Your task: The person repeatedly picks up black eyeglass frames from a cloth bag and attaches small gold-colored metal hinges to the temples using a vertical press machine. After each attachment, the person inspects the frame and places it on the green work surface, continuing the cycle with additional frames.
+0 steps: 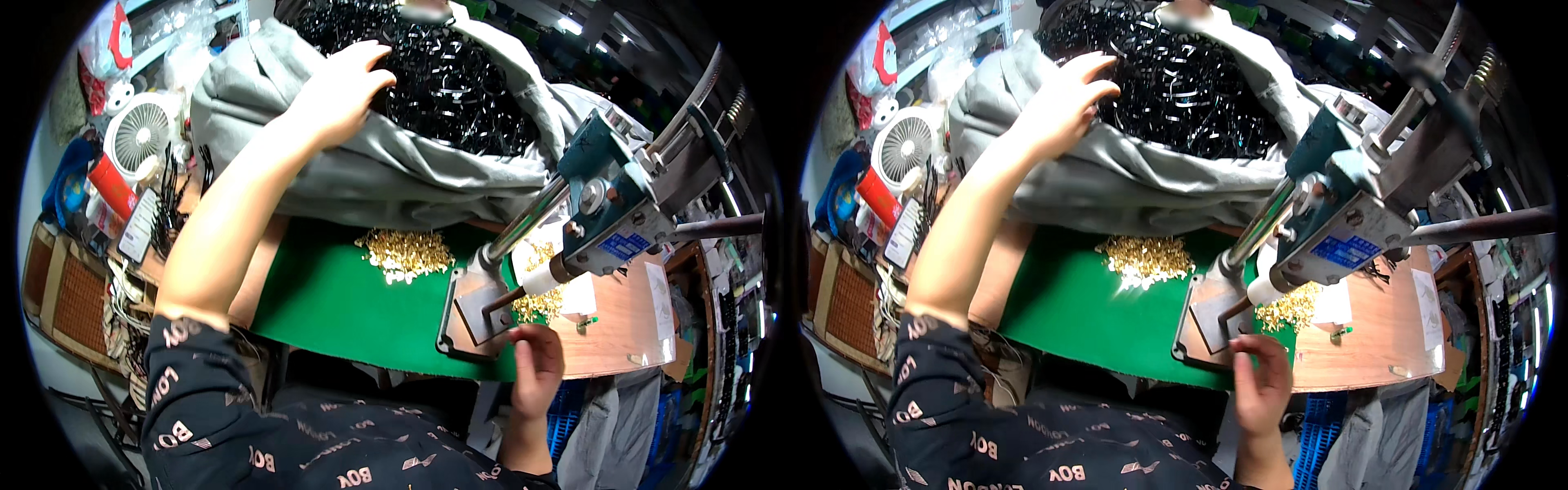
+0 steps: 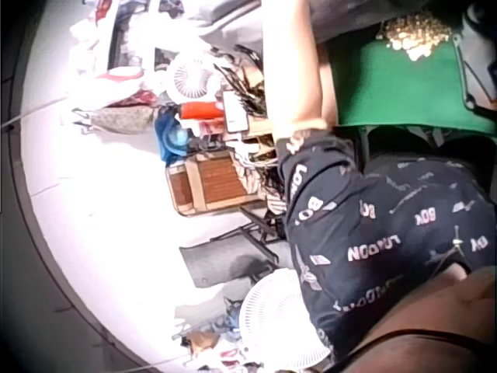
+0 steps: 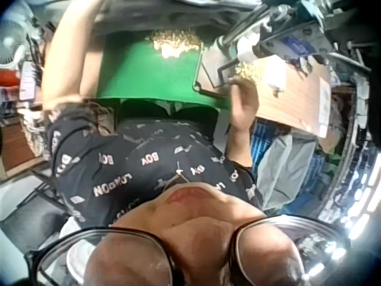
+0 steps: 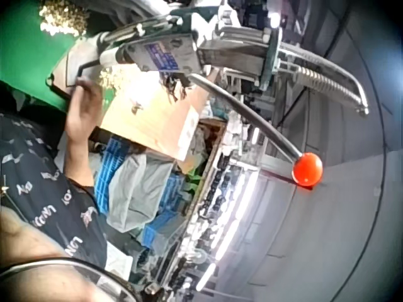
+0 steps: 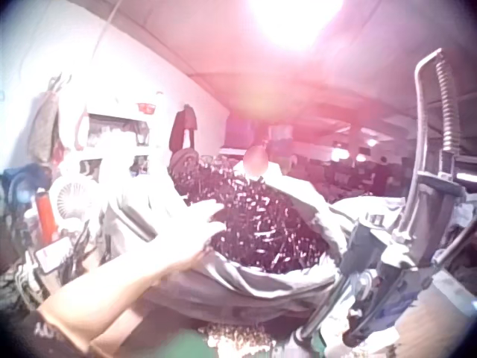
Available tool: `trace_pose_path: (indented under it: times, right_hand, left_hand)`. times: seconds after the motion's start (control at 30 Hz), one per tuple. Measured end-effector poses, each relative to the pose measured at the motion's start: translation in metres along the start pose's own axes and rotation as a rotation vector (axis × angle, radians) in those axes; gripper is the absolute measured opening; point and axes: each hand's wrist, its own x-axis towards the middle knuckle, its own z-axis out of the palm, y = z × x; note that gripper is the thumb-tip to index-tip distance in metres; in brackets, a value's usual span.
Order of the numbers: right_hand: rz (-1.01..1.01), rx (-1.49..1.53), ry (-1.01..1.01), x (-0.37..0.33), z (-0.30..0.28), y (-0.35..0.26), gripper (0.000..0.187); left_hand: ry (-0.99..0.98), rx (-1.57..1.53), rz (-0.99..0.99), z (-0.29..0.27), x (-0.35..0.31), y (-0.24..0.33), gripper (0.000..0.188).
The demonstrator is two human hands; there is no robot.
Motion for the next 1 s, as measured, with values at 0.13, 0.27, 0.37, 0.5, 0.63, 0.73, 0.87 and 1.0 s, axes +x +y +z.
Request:
trace_pose_path:
  times: [0.13, 0.27, 0.37, 0.5, 0.63, 0.73, 0.87, 1.0]
  right_hand:
    - [-0.002, -0.224, -0.256, -0.001, 0.013, -0.009, 0.020]
    - [-0.020, -0.329, -0.506, 0.015, 0.028, 0.009, 0.017]
    - [-0.197, -0.436, -0.599, 0.036, 0.058, 0.029, 0.016]
    - [-0.239, -0.739, -0.581, 0.067, 0.087, 0.071, 0.017]
    - [-0.121, -0.823, -0.535, 0.090, 0.114, 0.098, 0.016]
    - [0.077, -0.800, -0.622, 0.101, 0.119, 0.100, 0.015]
    - [0.121, -0.823, -0.649, 0.102, 0.117, 0.095, 0.015]
    - [-0.189, -0.772, -0.562, 0.082, 0.115, 0.103, 0.012]
  left_hand:
    - [-0.128, -0.698, -0.250, -0.012, 0.039, 0.025, 0.025]
    - [0.109, -0.924, -0.352, -0.091, -0.001, 0.067, 0.025]
    - [0.095, -0.635, -0.439, -0.137, -0.060, 0.062, 0.030]
    - [-0.261, -1.268, -0.757, -0.152, -0.126, 0.058, 0.055]
    - [0.070, -1.319, -0.884, -0.166, -0.202, 0.067, 0.029]
    - [0.231, -1.318, -0.797, -0.166, -0.201, 0.101, 0.032]
    - [0.136, -1.355, -0.947, -0.147, -0.187, 0.134, 0.044]
    - [-0.145, -1.504, -0.978, -0.101, -0.163, 0.165, 0.058]
